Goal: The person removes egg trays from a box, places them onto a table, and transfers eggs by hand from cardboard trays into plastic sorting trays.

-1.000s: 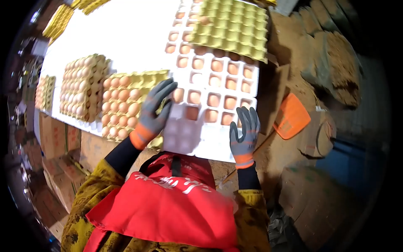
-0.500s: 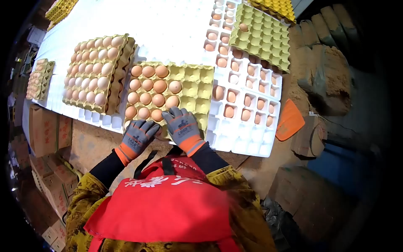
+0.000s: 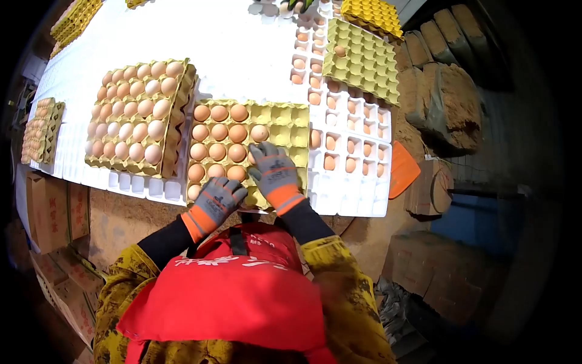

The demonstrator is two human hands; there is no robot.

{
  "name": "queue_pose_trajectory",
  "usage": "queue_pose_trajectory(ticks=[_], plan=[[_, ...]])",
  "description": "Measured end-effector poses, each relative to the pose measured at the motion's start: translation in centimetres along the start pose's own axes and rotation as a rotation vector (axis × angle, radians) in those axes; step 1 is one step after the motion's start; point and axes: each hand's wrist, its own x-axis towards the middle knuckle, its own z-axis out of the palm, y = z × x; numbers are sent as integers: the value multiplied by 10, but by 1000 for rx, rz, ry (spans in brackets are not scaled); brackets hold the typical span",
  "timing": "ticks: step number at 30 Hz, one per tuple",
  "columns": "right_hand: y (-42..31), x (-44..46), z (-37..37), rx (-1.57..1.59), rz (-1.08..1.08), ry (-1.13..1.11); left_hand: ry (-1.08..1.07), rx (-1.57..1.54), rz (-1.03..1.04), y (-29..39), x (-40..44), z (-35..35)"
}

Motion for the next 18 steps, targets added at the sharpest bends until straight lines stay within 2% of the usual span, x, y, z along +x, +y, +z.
queue_pose_trajectory(ticks=[1, 4, 5, 6, 8, 9, 10, 12, 13, 14, 16, 17, 18], plan=[[4, 2, 11, -104, -10, -30, -31, -60, 0, -5, 0, -2], [10, 7, -1, 304, 176, 34, 87, -663, -230, -20, -14, -33], [19, 0, 2, 601, 323, 139, 168, -1033, -427, -20, -20, -36], [24, 0, -24, 1121, 691, -84, 178, -1505, -620, -28, -24, -43], [46, -9, -25, 1568, 650, 110, 324, -1549, -464, -41, -25, -48], [44, -7, -31, 1590, 615, 148, 221, -1260, -503, -38, -15, -58], [50, 1, -29, 1470, 529, 123, 288, -869, -323, -36, -7, -42], [39, 27, -29, 1303, 519, -14, 203, -307, -179, -12, 14, -44], [38, 40, -17, 574, 102, 139, 30, -36, -138, -10, 26, -36], [30, 47, -15, 218, 59, 103, -13, 44, -129, -10, 31, -22], [18, 61, -2, -389, 83, -189, -101, 209, -101, -14, 38, 0], [20, 60, -3, -258, 102, -152, -106, 157, -130, -19, 40, -2], [23, 58, -8, -129, 119, -117, -24, -101, -122, -27, 36, -16]])
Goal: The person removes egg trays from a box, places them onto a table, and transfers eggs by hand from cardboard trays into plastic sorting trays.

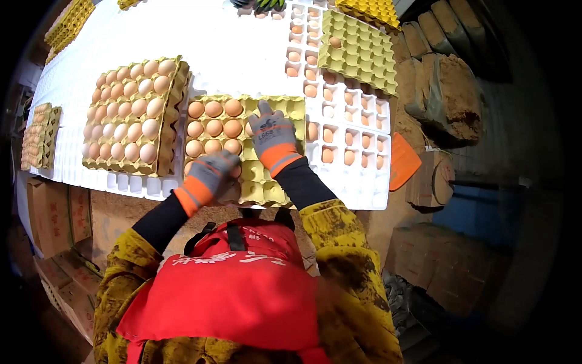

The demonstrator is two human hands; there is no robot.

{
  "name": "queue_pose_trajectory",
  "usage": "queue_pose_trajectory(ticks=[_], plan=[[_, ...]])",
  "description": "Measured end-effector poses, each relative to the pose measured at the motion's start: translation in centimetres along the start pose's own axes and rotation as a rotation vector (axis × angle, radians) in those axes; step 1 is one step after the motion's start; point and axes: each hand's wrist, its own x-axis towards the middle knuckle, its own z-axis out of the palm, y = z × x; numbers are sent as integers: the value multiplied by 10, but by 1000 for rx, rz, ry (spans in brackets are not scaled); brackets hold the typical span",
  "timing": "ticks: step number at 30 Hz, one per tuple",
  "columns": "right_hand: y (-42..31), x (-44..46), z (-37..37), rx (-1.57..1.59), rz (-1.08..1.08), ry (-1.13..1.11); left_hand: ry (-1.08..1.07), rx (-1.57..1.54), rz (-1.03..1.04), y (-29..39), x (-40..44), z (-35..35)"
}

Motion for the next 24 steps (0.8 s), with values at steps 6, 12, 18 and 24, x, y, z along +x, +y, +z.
queue_pose_trajectory(ticks=[6, 12, 18, 24], plan=[[53, -61, -16, 1481, 481, 18, 274, 106, -193, -12, 4, -19], [147, -178, -32, 1425, 788, 371, 11, 285, -286, -4, 37, 0], [226, -245, -23, 914, 531, 414, 285, 15, -351, 38, 35, -35], [191, -214, -30, 351, 432, 216, 215, -190, -34, 169, 106, 33]])
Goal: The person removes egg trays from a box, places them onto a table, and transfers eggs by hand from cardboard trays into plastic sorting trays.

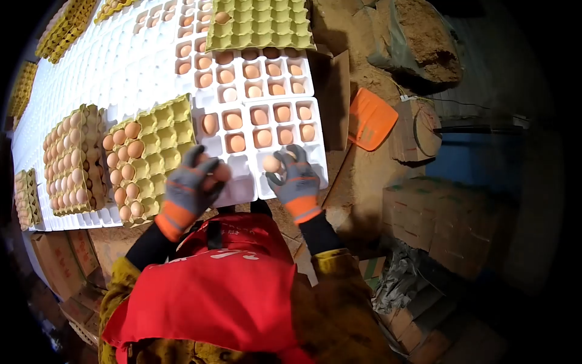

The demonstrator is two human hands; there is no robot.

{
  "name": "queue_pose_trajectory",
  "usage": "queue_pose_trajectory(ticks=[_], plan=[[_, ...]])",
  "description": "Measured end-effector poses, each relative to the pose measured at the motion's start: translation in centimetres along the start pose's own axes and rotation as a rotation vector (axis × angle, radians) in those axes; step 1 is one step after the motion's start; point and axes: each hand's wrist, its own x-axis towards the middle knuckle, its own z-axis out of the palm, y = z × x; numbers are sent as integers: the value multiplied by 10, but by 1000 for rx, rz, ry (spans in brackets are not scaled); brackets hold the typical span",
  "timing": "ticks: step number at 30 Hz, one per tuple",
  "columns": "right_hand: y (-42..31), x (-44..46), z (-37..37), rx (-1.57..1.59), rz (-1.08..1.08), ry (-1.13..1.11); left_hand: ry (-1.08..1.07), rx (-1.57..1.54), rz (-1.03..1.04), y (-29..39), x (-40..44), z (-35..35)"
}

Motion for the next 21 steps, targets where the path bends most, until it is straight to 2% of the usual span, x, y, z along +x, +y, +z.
queue_pose_trajectory(ticks=[2, 4, 7, 8, 11, 14, 15, 17, 21], plan=[[12, 5, 17, -177, -91, -5, -258, 173, -26, 11, 17, 42], [18, 5, 14, -18, -78, -1, -351, 298, -49, 12, 15, 66], [35, 4, 2, 178, 2, 36, -403, 257, -169, 14, 10, 58], [47, 6, 1, 135, -116, 36, -365, 273, -202, 16, 10, 59], [68, 8, -3, 906, 266, -189, -270, 284, -341, 15, 22, 67], [95, 8, -11, 1066, 227, -157, -154, 298, -399, 4, 28, 75], [100, 6, -10, 1099, 207, -104, -48, 340, -329, 1, 28, 77], [98, 4, -17, 1108, 247, -70, -32, 247, -340, 9, 32, 69], [103, 8, -6, 709, -58, 167, 148, 109, -198, 14, 26, 69]])
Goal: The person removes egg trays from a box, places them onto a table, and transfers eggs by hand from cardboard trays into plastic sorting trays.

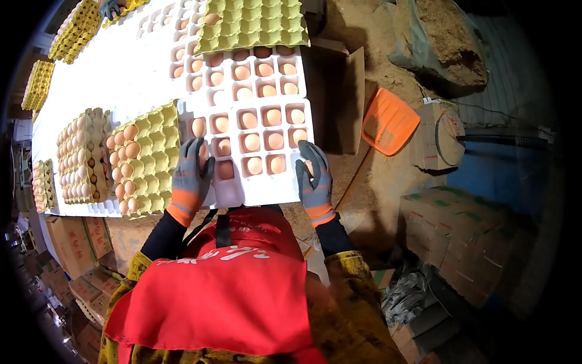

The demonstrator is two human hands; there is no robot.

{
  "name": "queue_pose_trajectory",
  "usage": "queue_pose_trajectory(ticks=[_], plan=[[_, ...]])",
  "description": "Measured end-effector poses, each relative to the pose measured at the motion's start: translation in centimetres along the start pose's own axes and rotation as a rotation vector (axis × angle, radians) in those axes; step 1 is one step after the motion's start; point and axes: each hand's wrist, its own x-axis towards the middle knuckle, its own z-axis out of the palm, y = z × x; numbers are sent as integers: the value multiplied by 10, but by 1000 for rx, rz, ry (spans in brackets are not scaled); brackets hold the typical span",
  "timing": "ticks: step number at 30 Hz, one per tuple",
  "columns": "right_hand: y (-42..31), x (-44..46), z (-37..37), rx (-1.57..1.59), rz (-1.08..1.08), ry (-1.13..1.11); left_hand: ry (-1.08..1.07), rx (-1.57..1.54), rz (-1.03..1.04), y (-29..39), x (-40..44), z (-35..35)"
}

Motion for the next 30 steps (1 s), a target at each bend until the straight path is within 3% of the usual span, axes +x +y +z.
queue_pose_trajectory(ticks=[3, 7, 8, 11, 12, 15, 19, 21, 23, 25, 28, 30], plan=[[3, 5, -2, -281, -134, 17, -108, 72, 70, -2, -31, 9], [5, 7, 2, -634, -260, -155, -229, 300, 192, -11, -46, 17], [5, 6, 3, -694, -288, -195, -176, 303, 215, -12, -45, 17], [-3, 8, 2, -616, -227, -166, -41, 155, 211, -12, -36, 6], [-5, 9, 1, -603, -238, -118, -42, 239, 189, -9, -27, -3], [0, 3, 1, -588, -196, -32, -253, 467, 115, -19, -12, -3], [-8, 6, 8, -802, -263, -45, -337, 432, 104, -34, -20, 24], [-34, 26, 32, -744, -310, -29, -436, 354, 77, -30, -13, 10], [-53, 46, 76, -437, -226, -218, -196, 279, 223, -24, -20, -8], [-59, 65, 129, -424, -390, -351, -132, 64, 230, -16, -25, -34], [-32, 83, 195, -705, -616, -416, 5, -33, 96, -35, -39, -80], [-15, 83, 205, -789, -561, -464, 95, -6, -24, -76, -54, -108]])
